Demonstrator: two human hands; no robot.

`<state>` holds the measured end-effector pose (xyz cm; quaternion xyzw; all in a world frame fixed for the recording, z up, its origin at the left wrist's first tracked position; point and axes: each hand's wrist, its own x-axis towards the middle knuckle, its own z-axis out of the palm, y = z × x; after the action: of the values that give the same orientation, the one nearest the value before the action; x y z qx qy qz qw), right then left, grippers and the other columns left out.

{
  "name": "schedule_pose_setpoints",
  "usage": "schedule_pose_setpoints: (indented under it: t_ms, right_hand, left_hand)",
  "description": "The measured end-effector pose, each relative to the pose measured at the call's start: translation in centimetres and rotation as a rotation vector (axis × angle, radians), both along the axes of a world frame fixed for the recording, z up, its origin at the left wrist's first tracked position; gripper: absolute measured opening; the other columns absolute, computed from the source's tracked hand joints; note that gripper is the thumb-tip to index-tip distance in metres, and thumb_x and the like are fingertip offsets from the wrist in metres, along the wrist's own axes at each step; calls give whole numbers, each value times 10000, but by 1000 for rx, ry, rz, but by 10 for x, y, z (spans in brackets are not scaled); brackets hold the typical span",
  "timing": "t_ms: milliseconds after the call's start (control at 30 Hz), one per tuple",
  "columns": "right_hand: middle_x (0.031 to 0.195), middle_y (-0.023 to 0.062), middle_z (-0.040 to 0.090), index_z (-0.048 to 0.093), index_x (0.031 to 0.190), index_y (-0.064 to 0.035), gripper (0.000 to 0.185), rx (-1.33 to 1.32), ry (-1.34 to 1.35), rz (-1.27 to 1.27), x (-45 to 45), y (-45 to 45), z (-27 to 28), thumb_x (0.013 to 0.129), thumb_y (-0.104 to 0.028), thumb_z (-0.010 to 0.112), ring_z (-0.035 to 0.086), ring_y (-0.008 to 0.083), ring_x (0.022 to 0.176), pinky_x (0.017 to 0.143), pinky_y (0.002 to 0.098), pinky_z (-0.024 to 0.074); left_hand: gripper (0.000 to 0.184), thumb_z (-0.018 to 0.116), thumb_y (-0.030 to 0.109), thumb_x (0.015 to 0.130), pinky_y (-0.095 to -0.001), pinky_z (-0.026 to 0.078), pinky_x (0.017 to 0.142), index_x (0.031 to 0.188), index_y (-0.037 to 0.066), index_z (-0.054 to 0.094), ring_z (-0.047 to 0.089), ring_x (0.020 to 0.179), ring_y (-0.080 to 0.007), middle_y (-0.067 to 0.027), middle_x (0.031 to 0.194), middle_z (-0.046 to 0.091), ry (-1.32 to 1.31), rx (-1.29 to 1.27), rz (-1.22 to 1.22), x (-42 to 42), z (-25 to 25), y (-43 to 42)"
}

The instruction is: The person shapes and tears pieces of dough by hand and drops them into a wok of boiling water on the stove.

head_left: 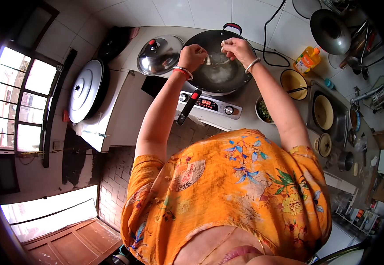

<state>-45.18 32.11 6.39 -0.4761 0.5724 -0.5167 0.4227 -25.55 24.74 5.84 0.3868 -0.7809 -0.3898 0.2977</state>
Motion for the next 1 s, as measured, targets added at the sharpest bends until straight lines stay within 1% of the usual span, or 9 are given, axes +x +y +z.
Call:
schedule_pose_setpoints:
  t_ms: [100, 233, 267, 333, 500, 567, 667, 733, 1000]
  right_hand:
    - [743, 61, 650, 635, 906, -8, 170, 2, 454, 91, -5, -15, -20, 822, -146, 584, 616, 84, 661, 534, 235, 472]
    - [768, 75, 666, 631, 1054, -19, 274, -18, 1330, 131, 1, -22, -25, 809, -137, 597, 654, 202, 748, 666, 351, 515]
    - [820, 165, 665, 682, 852, -51, 154, -24, 1273, 57, 3, -19, -25, 807, -150, 573, 662, 244, 776, 685, 336, 497]
    - [842, 144, 675, 687, 887, -64, 166, -233, 827, 64, 9, 0, -14, 820, -170, 578, 662, 231, 768, 700, 327, 501]
    - [900, 31, 688, 639, 1063, -63, 236, -108, -102, 364, 13, -6, -27, 881, -199, 572, 605, 110, 913, 828, 272, 459]
    - [898, 20, 674, 621, 1094, -58, 259, -142, -52, 402, 15, -7, -35, 854, -154, 623, 573, 102, 977, 859, 257, 438]
    - [865, 6, 633, 623, 1077, -61, 298, -185, -128, 366, 30, -1, -39, 806, -168, 684, 566, 94, 913, 812, 253, 445]
    - [843, 11, 617, 638, 1032, -58, 285, -168, 4, 252, 33, 0, -35, 790, -194, 702, 564, 92, 856, 759, 251, 446]
    - [714, 33, 618, 669, 857, -34, 187, -320, 287, 99, 33, 2, -43, 805, -213, 656, 565, 116, 637, 606, 269, 437]
  left_hand:
    - [124, 640, 101, 754, -212, 427, 489, 782, -19, 652, 537, 536, -77, -26, 623, 592, 119, 93, -56, 3, -3, -5]
    - [125, 630, 108, 779, -188, 333, 416, 808, -11, 651, 470, 486, -53, -13, 606, 560, 136, 232, -43, 2, 12, -2]
    - [130, 630, 114, 785, -184, 312, 406, 818, -10, 650, 459, 476, -49, -11, 602, 554, 144, 271, -55, 2, 16, -1]
    - [144, 625, 130, 806, -177, 273, 387, 850, -5, 648, 423, 452, -37, -6, 605, 544, 168, 260, -61, 2, 14, -8]
    - [141, 616, 127, 814, -187, 268, 394, 858, -4, 645, 412, 448, -43, -6, 615, 531, 161, 279, -87, 1, 20, -15]
    - [143, 615, 128, 814, -191, 262, 396, 859, -4, 645, 404, 447, -45, -6, 613, 524, 156, 275, -111, 2, 22, -19]
    - [148, 610, 127, 813, -192, 253, 404, 864, -8, 643, 395, 451, -50, -9, 613, 513, 167, 311, -146, 4, 36, -13]
    - [149, 608, 128, 817, -191, 259, 408, 864, -9, 642, 400, 452, -51, -9, 617, 514, 148, 320, -158, 5, 45, -8]
    - [158, 615, 146, 827, -194, 273, 408, 856, -8, 635, 395, 449, -47, -7, 617, 523, 203, 363, -138, 5, 56, -2]
